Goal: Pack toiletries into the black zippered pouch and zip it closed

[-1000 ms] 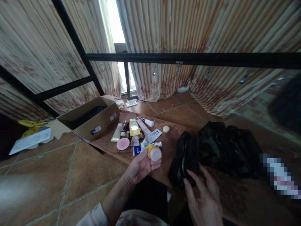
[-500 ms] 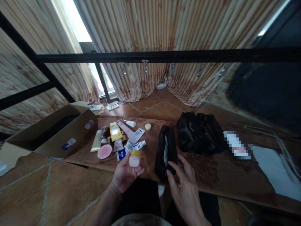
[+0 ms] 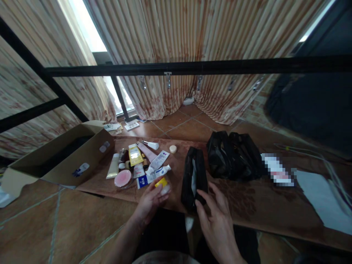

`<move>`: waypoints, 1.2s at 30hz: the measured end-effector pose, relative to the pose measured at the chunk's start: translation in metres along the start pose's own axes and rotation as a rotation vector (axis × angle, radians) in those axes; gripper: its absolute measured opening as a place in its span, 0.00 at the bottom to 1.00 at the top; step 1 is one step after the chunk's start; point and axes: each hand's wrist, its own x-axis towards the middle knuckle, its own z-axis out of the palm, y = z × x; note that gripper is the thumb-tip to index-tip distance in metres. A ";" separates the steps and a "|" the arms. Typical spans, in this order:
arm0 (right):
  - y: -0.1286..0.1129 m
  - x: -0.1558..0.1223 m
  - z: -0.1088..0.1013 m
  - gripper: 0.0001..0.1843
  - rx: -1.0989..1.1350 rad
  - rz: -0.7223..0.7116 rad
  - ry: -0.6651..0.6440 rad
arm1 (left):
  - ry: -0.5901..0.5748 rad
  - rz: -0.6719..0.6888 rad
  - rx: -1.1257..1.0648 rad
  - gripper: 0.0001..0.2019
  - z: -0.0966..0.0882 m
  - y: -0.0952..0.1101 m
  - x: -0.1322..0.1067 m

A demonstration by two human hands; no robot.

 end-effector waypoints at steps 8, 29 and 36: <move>0.000 0.000 0.002 0.14 0.001 -0.014 0.002 | 0.114 0.398 0.491 0.26 0.000 -0.015 0.014; 0.031 -0.006 0.011 0.19 -0.083 -0.116 -0.015 | 0.288 0.653 0.869 0.27 -0.020 -0.018 0.031; 0.035 -0.005 0.014 0.20 -0.103 -0.152 -0.020 | 0.274 0.717 0.931 0.28 -0.027 -0.023 0.032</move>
